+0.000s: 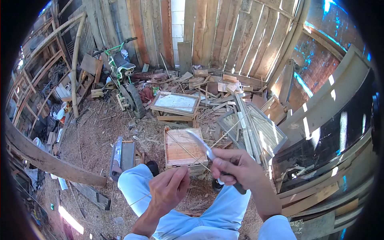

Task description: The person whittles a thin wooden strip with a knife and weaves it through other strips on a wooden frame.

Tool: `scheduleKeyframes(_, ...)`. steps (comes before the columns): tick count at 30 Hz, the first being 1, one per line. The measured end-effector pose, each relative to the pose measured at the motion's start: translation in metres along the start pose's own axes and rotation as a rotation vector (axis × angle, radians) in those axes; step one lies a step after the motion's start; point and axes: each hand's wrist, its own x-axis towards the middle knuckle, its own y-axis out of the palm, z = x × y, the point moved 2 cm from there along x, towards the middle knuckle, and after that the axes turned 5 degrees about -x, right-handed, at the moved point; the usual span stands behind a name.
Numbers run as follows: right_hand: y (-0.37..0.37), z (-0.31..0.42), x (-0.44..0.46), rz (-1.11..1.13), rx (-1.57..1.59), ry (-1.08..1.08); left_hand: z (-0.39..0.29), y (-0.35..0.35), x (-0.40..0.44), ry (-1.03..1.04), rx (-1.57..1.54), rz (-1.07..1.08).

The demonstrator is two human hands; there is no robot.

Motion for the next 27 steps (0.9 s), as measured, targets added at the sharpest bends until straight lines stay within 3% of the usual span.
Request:
scheduleKeyframes(20, -0.048, 0.027, 0.006, -0.165, 0.092, -0.146, 0.005, -0.002, -0.005, -0.015, -0.038, 0.008)
scheduleKeyframes(23, -0.063, 0.032, 0.004, -0.325, 0.003, -0.195, 0.007, -0.005, -0.006, -0.026, -0.04, -0.038)
scheduleKeyframes(25, -0.077, 0.039, -0.001, -0.363, 0.074, -0.292, 0.014, -0.011, -0.013, -0.107, 0.005, -0.056)
scheduleKeyframes(27, -0.057, 0.03, -0.005, -0.343, 0.051, -0.252, 0.017, -0.006, -0.01, -0.169, -0.033, -0.043)
